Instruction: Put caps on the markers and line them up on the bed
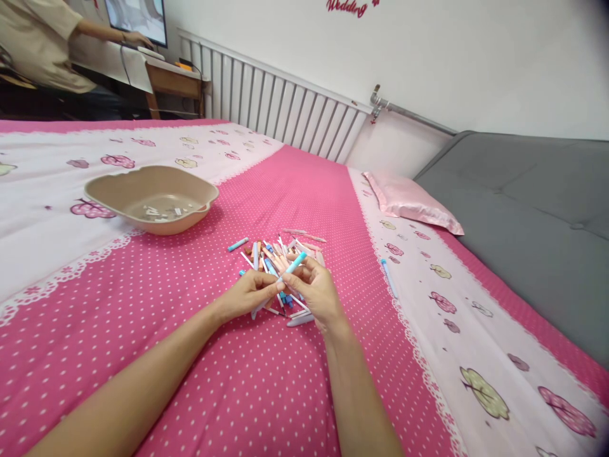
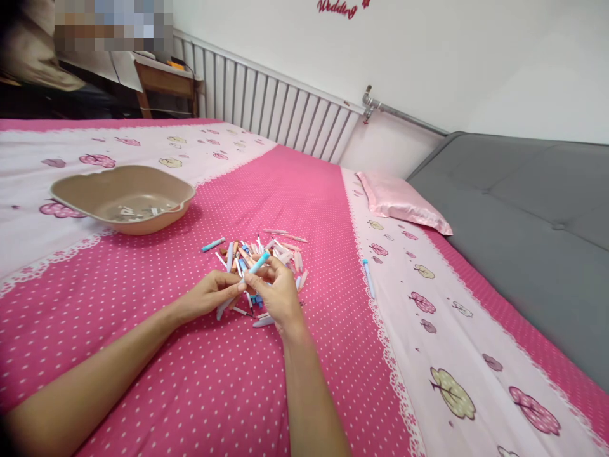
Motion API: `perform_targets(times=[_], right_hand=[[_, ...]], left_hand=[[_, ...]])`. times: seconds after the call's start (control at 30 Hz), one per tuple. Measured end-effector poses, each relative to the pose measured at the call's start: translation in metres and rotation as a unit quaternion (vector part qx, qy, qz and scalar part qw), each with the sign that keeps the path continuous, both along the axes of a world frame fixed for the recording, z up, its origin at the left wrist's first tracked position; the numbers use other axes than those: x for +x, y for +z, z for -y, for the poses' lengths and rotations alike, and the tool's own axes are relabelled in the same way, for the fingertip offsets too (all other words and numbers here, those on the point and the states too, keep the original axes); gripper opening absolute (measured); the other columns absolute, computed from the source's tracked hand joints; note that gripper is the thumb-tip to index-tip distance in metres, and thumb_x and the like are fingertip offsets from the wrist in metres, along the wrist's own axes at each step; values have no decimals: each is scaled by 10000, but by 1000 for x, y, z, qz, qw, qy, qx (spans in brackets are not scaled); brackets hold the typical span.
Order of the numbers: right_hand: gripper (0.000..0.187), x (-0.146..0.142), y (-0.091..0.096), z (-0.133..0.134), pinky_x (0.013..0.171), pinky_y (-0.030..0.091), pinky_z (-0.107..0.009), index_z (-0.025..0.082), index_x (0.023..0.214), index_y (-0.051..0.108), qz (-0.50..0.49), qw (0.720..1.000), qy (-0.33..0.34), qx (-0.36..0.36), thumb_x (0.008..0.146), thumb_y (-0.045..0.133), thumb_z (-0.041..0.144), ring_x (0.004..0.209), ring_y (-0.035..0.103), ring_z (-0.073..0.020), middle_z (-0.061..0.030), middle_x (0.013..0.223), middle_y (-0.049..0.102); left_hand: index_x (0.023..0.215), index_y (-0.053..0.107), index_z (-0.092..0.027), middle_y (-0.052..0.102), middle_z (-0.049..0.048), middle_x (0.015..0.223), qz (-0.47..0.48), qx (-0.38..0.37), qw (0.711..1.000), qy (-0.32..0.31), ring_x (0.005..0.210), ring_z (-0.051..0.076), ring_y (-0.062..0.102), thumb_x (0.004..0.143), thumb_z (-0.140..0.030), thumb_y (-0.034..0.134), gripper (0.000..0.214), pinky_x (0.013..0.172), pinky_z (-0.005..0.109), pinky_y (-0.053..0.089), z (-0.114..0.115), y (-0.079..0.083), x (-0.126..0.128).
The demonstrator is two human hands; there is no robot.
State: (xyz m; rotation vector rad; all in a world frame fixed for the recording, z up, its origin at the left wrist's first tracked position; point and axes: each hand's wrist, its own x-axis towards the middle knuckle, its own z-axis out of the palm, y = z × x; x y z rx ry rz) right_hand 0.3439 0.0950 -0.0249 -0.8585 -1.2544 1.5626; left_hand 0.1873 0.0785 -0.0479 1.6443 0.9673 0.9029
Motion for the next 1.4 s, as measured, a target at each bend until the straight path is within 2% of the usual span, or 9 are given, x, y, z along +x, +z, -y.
perform_targets(times=[0.27,0.43,0.57,0.67,0.73,0.87,1.0,1.3,1.4], right_hand=[[434,-2,-1,0,594,495,-231,188,942,597,7,1000,-10,3,568,784,308,616,603,-112,42,671,620],[420,-1,-2,0,625,494,-236,179,936,595,20,999,-21,19,582,782,305,621,615,-115,33,666,633],[441,-1,0,0,637,505,-248,177,937,595,1,999,-32,-2,570,790,322,621,620,-118,29,692,647],[449,0,3,0,620,515,-246,175,937,600,-18,999,-36,-20,563,797,325,648,630,-126,8,748,670],[450,1,4,0,615,519,-244,176,941,607,-24,999,-36,-24,559,802,313,665,636,-132,-3,766,679],[464,1,4,-1,652,527,-258,174,969,618,-38,999,-21,-30,561,803,295,686,643,-137,-11,789,687],[445,1,2,-1,654,514,-248,172,950,625,-42,999,-14,-23,558,804,284,648,634,-120,3,760,685],[437,1,2,0,662,495,-244,181,928,640,-8,1000,-23,-12,542,807,295,636,615,-110,17,731,670],[439,0,2,0,661,488,-241,178,923,641,-1,1000,-22,-8,537,809,302,612,601,-100,32,690,653]], left_hand=[[544,485,-134,317,-48,476,-31,51,998,-1,447,55,277,809,-556,471,498,407,183,212,-3,-4,0],[506,462,-129,258,-55,487,-49,76,996,26,467,50,239,799,-517,511,488,428,189,184,-4,-5,1],[572,558,-109,442,-23,482,2,21,999,36,449,63,355,784,-570,513,510,425,181,272,-3,-3,-1],[743,649,-76,638,72,617,76,-64,994,34,510,115,525,808,-592,470,551,483,210,405,-2,-5,-4],[831,662,-75,683,102,686,114,-104,988,22,560,139,587,809,-563,504,514,531,228,456,-2,-5,-5],[828,650,-93,696,87,702,147,-134,980,-13,584,137,622,796,-482,586,395,573,234,491,-1,-3,-6],[769,631,-96,682,67,665,152,-129,980,-18,553,122,616,789,-460,606,365,512,203,464,-1,-2,-6],[663,595,-95,589,-2,531,125,-99,987,33,426,53,459,664,-468,712,392,409,156,324,-7,-7,-5],[638,583,-97,565,-15,509,125,-103,986,40,427,52,454,627,-460,738,395,416,157,326,-8,-7,-4]])
